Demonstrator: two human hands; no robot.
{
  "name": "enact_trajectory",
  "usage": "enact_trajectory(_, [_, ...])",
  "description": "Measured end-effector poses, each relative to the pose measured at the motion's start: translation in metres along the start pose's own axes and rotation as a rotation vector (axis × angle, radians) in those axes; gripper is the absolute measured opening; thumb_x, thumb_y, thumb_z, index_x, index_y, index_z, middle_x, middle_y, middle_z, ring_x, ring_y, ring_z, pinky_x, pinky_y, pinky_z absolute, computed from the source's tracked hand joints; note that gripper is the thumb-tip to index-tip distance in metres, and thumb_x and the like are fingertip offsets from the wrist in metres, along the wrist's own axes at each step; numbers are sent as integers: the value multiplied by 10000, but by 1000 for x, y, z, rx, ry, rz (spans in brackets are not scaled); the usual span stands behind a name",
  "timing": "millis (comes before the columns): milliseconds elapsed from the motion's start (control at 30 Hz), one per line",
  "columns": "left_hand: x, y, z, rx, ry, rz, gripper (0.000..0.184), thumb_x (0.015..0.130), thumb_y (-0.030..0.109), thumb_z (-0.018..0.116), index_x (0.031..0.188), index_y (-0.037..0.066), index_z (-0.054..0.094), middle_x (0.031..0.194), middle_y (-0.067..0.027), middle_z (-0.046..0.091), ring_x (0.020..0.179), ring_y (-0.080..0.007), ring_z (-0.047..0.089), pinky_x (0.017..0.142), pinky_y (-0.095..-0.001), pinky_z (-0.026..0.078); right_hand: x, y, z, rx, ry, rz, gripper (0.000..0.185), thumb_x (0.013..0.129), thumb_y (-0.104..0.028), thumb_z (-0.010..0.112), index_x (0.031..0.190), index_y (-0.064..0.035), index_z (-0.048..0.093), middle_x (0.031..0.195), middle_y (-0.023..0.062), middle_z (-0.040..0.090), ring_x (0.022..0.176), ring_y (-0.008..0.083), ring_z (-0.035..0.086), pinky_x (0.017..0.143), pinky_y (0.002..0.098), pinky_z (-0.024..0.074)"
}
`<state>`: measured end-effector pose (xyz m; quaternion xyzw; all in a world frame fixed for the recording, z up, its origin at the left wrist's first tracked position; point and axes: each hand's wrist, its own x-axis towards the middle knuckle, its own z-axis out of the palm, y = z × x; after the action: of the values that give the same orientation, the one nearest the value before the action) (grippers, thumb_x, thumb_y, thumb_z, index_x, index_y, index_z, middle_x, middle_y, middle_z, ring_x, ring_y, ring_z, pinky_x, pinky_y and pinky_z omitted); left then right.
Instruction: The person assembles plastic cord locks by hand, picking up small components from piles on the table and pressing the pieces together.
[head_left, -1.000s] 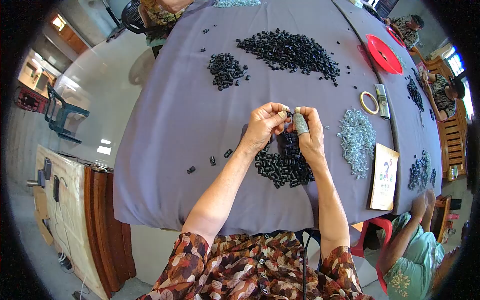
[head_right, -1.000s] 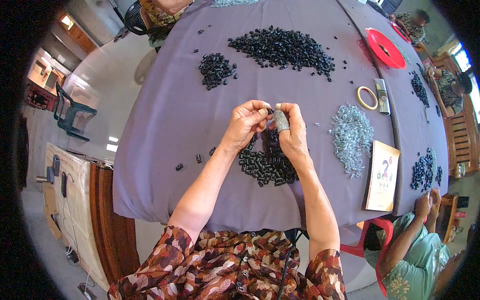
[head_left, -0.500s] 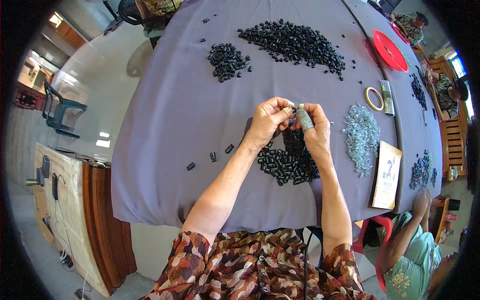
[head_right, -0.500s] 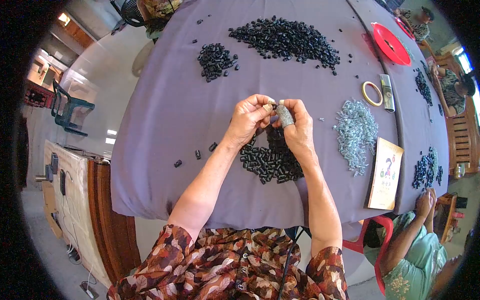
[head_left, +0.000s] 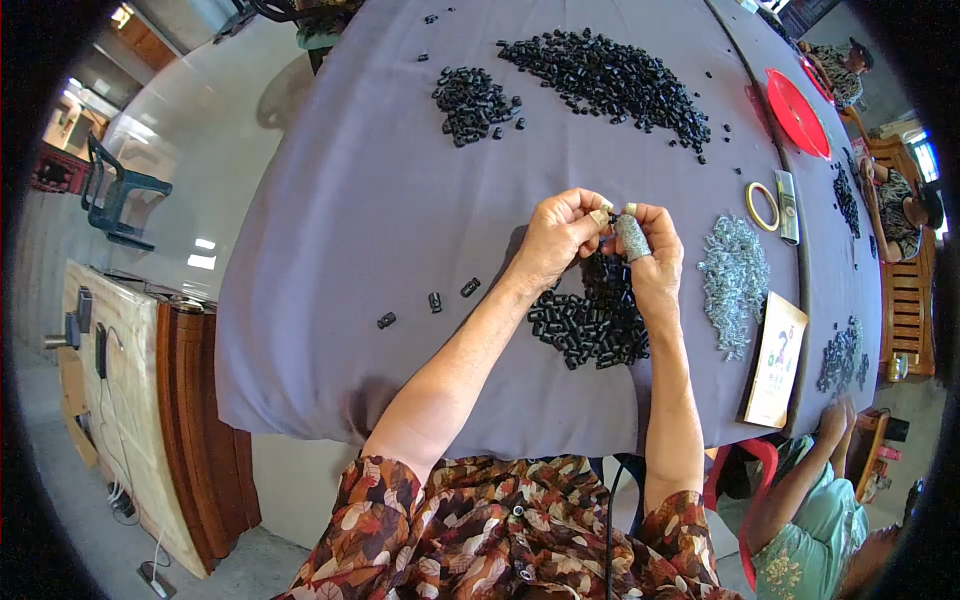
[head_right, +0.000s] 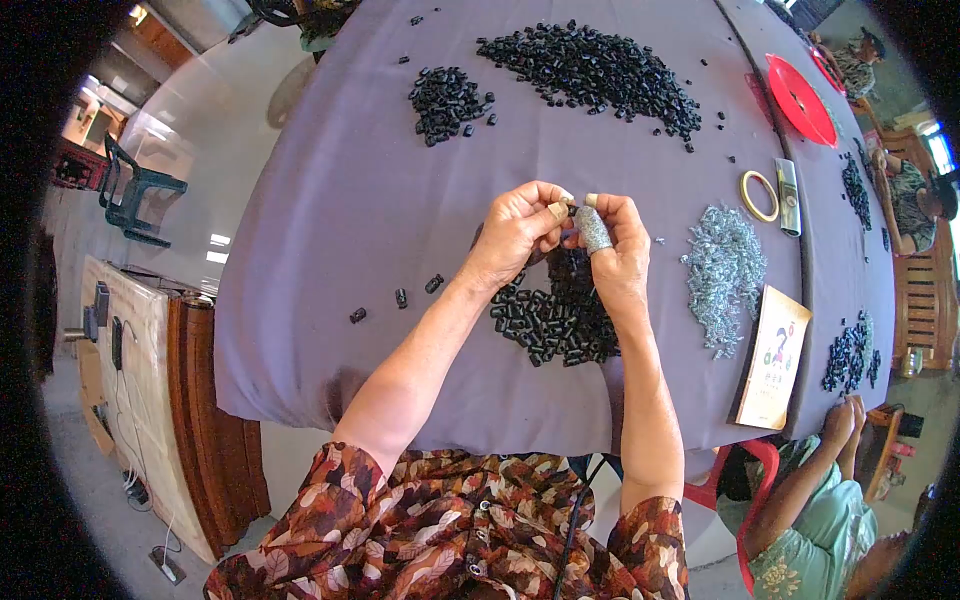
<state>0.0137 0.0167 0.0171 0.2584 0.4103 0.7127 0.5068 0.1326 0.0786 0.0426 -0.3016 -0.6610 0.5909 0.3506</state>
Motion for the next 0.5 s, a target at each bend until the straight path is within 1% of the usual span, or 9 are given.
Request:
enact_trajectory(233, [0, 1, 0, -38, -9, 3, 71, 872, 73, 533, 918, 20, 542, 693, -3, 547, 533, -26, 472, 460, -158, 370, 1, 0, 0, 12, -44, -19, 70, 881, -43, 512, 928, 8, 516, 769, 35, 574, 660, 87, 542, 607, 221, 456])
enact_trajectory(333, [-1, 0, 1, -114, -15, -32, 82, 878, 73, 517, 921, 6, 535, 697, -13, 549, 528, -34, 471, 458, -163, 366, 2, 1, -3, 21, -66, -13, 67, 886, -53, 510, 917, 6, 517, 767, 33, 571, 653, 86, 538, 607, 220, 454])
enact_trajectory(500, [0, 0, 0, -81, -37, -35, 90, 882, 75, 508, 925, -1, 529, 702, -23, 550, 524, -40, 468, 455, -165, 367, 2, 0, -4, 54, -79, 28, 67, 879, -48, 518, 916, 8, 520, 749, 31, 563, 648, 88, 543, 603, 218, 458])
